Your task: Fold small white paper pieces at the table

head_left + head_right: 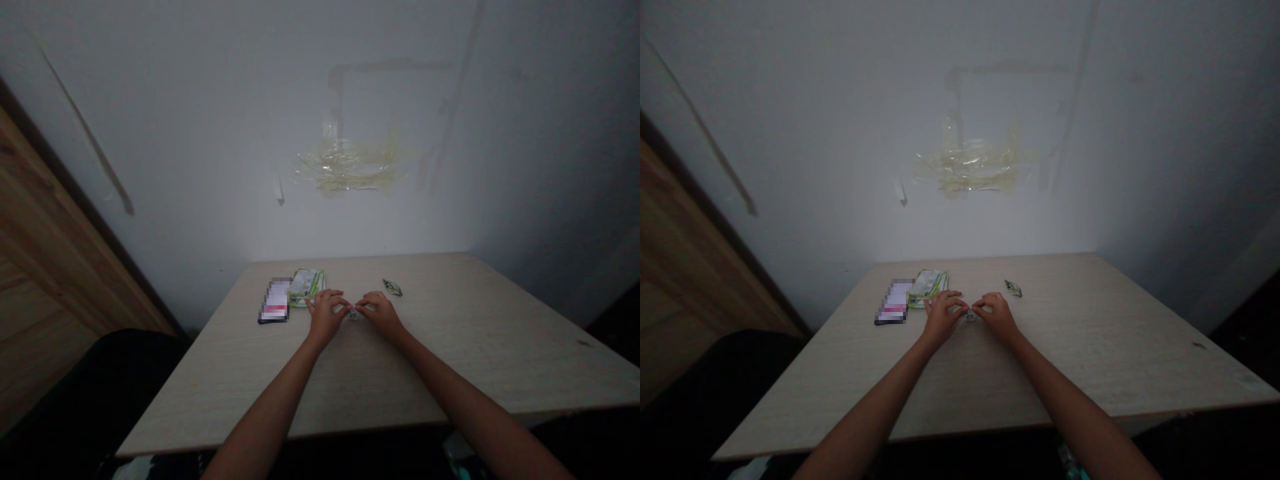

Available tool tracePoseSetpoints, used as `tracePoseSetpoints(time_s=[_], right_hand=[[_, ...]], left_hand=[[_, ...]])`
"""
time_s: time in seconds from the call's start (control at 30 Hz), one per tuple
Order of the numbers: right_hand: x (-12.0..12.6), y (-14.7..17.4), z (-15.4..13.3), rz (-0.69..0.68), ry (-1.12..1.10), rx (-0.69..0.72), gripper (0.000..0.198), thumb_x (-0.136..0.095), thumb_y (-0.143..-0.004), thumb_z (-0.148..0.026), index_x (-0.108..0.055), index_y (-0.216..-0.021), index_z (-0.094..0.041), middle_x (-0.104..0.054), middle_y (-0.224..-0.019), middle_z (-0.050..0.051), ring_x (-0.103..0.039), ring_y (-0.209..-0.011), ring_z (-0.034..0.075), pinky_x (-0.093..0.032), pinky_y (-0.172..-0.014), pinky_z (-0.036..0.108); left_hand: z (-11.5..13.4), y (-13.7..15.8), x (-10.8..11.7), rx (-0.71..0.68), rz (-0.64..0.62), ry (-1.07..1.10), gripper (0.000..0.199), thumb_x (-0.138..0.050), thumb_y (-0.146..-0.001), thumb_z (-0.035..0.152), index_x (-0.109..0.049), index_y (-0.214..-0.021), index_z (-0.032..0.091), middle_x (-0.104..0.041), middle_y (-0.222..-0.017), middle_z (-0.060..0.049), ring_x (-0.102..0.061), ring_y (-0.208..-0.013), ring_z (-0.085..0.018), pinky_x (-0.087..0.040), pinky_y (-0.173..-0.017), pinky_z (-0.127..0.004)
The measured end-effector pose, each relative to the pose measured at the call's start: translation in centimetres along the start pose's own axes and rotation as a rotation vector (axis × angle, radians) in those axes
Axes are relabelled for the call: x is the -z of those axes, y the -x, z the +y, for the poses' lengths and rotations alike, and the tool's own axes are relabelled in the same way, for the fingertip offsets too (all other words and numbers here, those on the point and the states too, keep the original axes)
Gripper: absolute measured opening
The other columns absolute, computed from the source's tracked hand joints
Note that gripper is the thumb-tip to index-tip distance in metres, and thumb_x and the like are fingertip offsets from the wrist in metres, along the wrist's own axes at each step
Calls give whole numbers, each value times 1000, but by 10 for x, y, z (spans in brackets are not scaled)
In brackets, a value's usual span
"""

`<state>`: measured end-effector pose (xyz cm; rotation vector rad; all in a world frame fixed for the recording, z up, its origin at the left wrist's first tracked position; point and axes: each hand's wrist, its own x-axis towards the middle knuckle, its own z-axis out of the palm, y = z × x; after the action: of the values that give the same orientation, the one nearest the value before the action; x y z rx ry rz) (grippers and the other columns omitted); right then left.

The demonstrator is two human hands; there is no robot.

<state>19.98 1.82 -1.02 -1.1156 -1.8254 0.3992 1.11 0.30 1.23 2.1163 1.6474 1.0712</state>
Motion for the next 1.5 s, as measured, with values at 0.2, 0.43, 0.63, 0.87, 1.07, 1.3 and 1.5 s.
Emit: tracePoseSetpoints(time_s=[0.2, 0.43, 0.63, 0.87, 1.07, 1.3, 1.5], right_hand=[[-2, -1, 2, 5, -10, -4, 20, -65, -82, -39, -75, -80, -22, -72, -86, 6, -62, -94, 23, -44, -91, 37], [-2, -1, 4, 15, -41, -18, 20, -66, -80, -40, -74, -79, -21, -73, -85, 6, -62, -93, 23, -44, -90, 36], [0, -3, 6, 4, -53, -39, 21, -66, -80, -41, -74, -79, -21, -73, -84, 6, -62, -91, 23, -43, -90, 37], [1, -3, 9, -2, -77, -66, 23, -65, -80, -43, -74, -80, -22, -73, -86, 5, -62, -92, 23, -42, -91, 36], [1, -4, 11, 32, -127, -132, 25, -65, -78, -43, -73, -81, -21, -73, -87, 6, -62, -91, 23, -43, -89, 36], [0, -3, 11, 66, -117, -177, 25, -62, -78, -43, -72, -80, -20, -72, -88, 7, -62, -91, 23, -44, -88, 36], [0, -4, 14, 63, -111, -169, 26, -60, -79, -42, -71, -81, -19, -72, -87, 8, -63, -91, 24, -43, -89, 37]], left_hand=[[0, -1, 0, 7, 12, 30, 6, -69, -81, 35, -74, -80, 31, -64, -123, -1, -44, -128, -28, 0, -111, -70], [-2, -2, -3, 23, 43, 50, 6, -71, -79, 35, -75, -79, 31, -64, -122, -2, -44, -127, -29, -2, -111, -71], [-3, -4, -4, 43, 48, 71, 4, -71, -78, 33, -75, -79, 31, -64, -122, -1, -44, -127, -29, -3, -111, -71], [-5, -5, -4, 37, 75, 79, 3, -71, -78, 31, -74, -78, 30, -64, -122, -1, -44, -127, -29, -4, -111, -72], [-5, -6, -1, 61, 89, 91, 4, -70, -78, 29, -74, -79, 30, -64, -122, -1, -44, -127, -29, -7, -111, -71], [-4, -6, 0, 65, 116, 103, 5, -68, -79, 27, -73, -79, 28, -64, -122, -2, -46, -126, -28, -11, -110, -69], [-3, -6, 1, 80, 117, 74, 6, -66, -80, 26, -71, -78, 27, -65, -122, -2, -46, -125, -29, -13, -110, -69]])
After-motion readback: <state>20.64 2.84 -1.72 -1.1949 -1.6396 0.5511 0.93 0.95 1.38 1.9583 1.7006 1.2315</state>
